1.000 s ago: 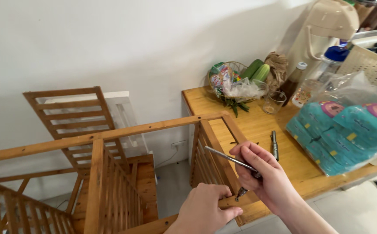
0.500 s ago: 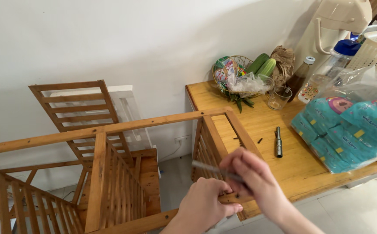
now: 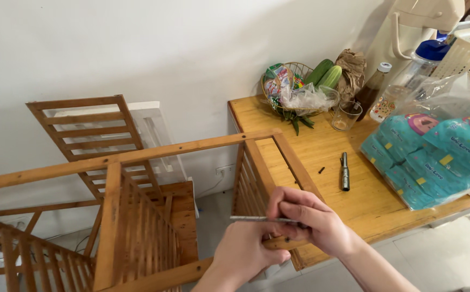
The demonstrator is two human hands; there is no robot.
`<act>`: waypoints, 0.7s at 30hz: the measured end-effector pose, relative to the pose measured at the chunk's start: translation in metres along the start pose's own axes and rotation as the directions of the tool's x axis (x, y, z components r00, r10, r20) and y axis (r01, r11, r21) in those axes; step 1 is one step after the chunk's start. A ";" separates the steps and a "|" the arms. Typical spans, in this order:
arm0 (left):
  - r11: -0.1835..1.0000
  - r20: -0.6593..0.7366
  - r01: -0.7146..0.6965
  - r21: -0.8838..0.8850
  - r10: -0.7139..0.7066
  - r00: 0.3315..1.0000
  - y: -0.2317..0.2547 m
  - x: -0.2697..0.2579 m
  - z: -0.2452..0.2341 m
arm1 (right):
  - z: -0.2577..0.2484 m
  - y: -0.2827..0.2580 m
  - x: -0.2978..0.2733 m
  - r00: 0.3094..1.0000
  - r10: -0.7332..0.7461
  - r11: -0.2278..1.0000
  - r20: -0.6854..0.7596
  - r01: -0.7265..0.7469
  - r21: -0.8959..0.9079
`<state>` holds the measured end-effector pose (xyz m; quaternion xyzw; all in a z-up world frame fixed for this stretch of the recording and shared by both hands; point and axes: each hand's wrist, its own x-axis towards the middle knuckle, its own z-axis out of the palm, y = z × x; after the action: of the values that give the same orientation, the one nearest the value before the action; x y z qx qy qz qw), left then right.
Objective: The person uses a hex key to tighten screws into a wooden chair frame. They repeatedly insert screws into pre-drilled holes and turn the tool to secure the joints. The chair remains partially assembled on the floor throughout the clip.
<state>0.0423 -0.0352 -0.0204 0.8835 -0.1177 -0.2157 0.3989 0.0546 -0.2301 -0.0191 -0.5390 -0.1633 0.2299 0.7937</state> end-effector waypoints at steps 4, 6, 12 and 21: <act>0.995 -0.037 -0.053 -0.080 0.050 0.998 0.004 -0.002 -0.005 | 0.002 -0.010 0.006 0.989 0.149 0.989 -0.001 -0.149 0.009; 0.994 -0.024 -0.087 -0.066 0.086 0.996 0.004 -0.001 -0.006 | 0.002 -0.013 0.010 0.986 0.132 0.990 0.104 -0.135 0.028; 0.992 0.025 -0.120 0.035 0.119 0.993 0.000 0.002 -0.007 | -0.011 -0.013 0.017 0.908 0.373 0.928 0.194 -0.359 -0.104; 0.973 -0.029 -0.172 -0.154 0.170 0.985 0.002 -0.007 -0.012 | -0.045 0.002 0.036 0.773 0.162 0.963 0.614 -0.260 0.073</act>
<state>0.0418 -0.0257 -0.0103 0.8378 -0.1727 -0.1821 0.4849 0.1073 -0.2452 -0.0375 -0.3900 -0.3271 0.4888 0.7085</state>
